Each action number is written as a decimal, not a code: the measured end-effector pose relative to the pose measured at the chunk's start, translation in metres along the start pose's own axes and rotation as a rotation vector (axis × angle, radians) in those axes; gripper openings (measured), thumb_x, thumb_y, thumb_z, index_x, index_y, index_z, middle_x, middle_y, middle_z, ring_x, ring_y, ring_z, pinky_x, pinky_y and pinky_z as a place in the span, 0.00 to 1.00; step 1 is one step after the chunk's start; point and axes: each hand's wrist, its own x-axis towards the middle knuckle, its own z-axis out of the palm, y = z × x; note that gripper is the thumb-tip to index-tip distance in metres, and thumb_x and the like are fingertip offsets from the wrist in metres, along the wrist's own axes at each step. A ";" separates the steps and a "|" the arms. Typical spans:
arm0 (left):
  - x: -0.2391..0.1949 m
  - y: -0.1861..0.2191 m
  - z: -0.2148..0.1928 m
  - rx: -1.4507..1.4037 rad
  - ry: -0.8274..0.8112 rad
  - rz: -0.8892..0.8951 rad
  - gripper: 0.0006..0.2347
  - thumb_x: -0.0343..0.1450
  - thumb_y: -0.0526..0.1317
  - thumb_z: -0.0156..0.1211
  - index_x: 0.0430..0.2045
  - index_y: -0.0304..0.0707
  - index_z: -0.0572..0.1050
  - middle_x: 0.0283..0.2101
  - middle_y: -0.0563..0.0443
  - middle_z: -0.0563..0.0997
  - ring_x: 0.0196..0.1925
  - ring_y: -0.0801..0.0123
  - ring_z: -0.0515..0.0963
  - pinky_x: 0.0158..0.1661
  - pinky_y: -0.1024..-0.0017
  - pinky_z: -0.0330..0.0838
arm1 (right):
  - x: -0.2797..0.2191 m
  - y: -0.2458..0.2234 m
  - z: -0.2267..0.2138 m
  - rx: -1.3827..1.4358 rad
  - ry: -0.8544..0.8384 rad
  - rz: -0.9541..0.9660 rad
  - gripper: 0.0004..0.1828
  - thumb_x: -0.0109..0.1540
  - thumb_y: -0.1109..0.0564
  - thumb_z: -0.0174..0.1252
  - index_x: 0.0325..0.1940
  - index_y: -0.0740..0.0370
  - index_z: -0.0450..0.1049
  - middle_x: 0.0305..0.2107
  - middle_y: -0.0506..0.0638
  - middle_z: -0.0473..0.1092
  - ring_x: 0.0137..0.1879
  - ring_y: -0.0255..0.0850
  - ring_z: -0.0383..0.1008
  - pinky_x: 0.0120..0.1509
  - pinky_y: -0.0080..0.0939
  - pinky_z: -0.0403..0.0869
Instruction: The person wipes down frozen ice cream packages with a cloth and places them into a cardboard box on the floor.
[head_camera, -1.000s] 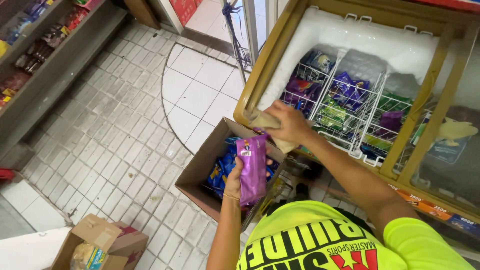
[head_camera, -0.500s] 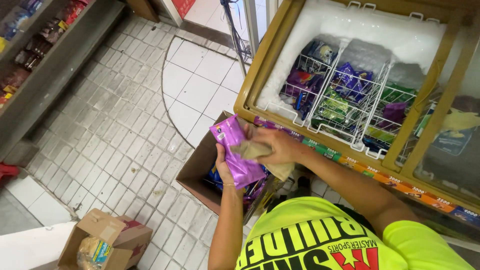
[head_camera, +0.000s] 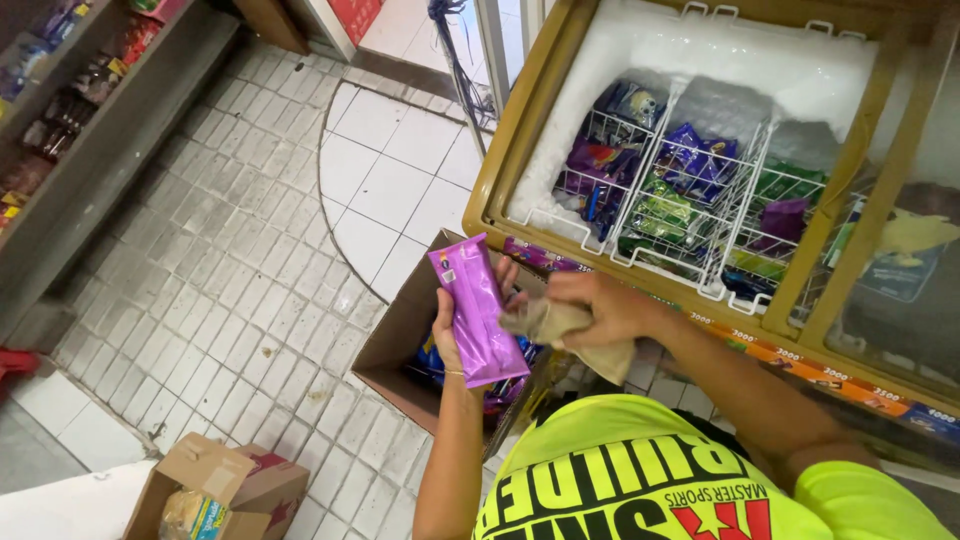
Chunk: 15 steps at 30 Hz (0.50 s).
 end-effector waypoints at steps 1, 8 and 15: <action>0.002 -0.003 -0.003 0.003 -0.002 -0.010 0.31 0.72 0.60 0.50 0.66 0.40 0.62 0.66 0.36 0.69 0.70 0.45 0.65 0.68 0.35 0.48 | 0.014 0.005 -0.004 -0.004 0.010 0.003 0.26 0.51 0.47 0.73 0.49 0.59 0.78 0.38 0.52 0.72 0.44 0.52 0.79 0.49 0.51 0.77; 0.038 0.006 -0.099 -0.068 0.170 -0.037 0.25 0.71 0.56 0.56 0.58 0.41 0.70 0.57 0.36 0.77 0.58 0.41 0.76 0.62 0.33 0.60 | 0.057 -0.008 -0.012 -0.156 0.304 0.021 0.26 0.52 0.45 0.74 0.50 0.56 0.77 0.41 0.50 0.71 0.46 0.50 0.77 0.49 0.47 0.75; 0.003 -0.012 0.006 -0.283 -0.071 0.020 0.32 0.74 0.59 0.47 0.72 0.45 0.52 0.73 0.35 0.59 0.75 0.41 0.55 0.65 0.24 0.40 | 0.008 -0.028 0.017 -0.016 -0.215 0.098 0.33 0.53 0.46 0.70 0.62 0.53 0.73 0.52 0.56 0.71 0.55 0.64 0.74 0.54 0.63 0.75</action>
